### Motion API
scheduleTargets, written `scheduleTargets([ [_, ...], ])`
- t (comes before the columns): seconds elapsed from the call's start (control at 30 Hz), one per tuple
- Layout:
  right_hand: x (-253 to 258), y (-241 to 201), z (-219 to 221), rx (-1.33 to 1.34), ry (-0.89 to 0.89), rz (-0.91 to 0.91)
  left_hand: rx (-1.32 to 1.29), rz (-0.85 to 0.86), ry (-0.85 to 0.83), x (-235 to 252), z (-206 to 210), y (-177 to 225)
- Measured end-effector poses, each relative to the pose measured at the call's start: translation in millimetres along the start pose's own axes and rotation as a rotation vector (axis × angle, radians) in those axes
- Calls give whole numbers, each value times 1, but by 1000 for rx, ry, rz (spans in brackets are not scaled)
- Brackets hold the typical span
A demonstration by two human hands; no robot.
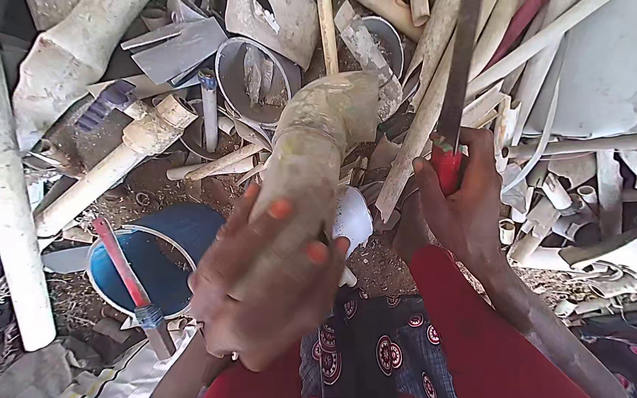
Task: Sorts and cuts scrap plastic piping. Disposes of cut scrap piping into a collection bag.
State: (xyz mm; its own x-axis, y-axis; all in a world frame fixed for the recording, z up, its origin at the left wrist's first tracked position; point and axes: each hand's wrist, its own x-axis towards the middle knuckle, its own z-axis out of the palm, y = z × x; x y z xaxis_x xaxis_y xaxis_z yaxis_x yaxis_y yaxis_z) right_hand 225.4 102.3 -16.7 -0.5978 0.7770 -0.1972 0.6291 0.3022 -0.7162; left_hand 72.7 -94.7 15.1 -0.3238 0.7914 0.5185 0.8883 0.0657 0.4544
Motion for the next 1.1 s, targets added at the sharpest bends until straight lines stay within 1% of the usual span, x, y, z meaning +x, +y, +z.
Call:
scheduleTargets([
  [0.03,2,3,-1,32,2,44,4,37,-37,0,4,3],
  [0.13,0,12,2,155,-52,164,23,288,-295,8,14,-12],
  [0.17,-1,14,4,187,-55,173,10,322,-329,10,16,-16],
  [0.2,-3,16,6,202,-50,179,-13,323,-324,10,16,-19],
  [0.23,-6,16,5,199,-50,187,-33,272,-284,5,17,-20],
  [0.3,-8,16,2,180,-67,204,-79,41,-146,-3,16,-20],
  [0.37,-7,17,-2,180,-95,183,-97,-267,-47,-2,13,-31],
  [0.43,-4,18,-4,127,-144,87,-178,-579,1,-2,14,-53],
  [0.5,-3,18,0,3,-157,-66,-335,-850,62,-8,21,-72],
  [0.53,-3,18,3,-64,-157,-135,-406,-944,89,-11,24,-76],
  [0.57,-4,18,6,-114,-166,-179,-465,-1000,100,-14,26,-78],
  [0.6,-5,18,9,-146,-178,-204,-494,-1021,99,-16,26,-78],
  [0.7,-6,17,15,-228,-186,-236,-489,-1002,60,-17,25,-79],
  [0.93,7,17,19,-541,-251,-337,-449,-986,34,-15,24,-82],
  [1.0,2,17,28,-549,-303,-267,-431,-979,57,-14,26,-79],
  [1.1,-9,5,37,-425,-468,-83,-353,-923,71,-22,31,-70],
])
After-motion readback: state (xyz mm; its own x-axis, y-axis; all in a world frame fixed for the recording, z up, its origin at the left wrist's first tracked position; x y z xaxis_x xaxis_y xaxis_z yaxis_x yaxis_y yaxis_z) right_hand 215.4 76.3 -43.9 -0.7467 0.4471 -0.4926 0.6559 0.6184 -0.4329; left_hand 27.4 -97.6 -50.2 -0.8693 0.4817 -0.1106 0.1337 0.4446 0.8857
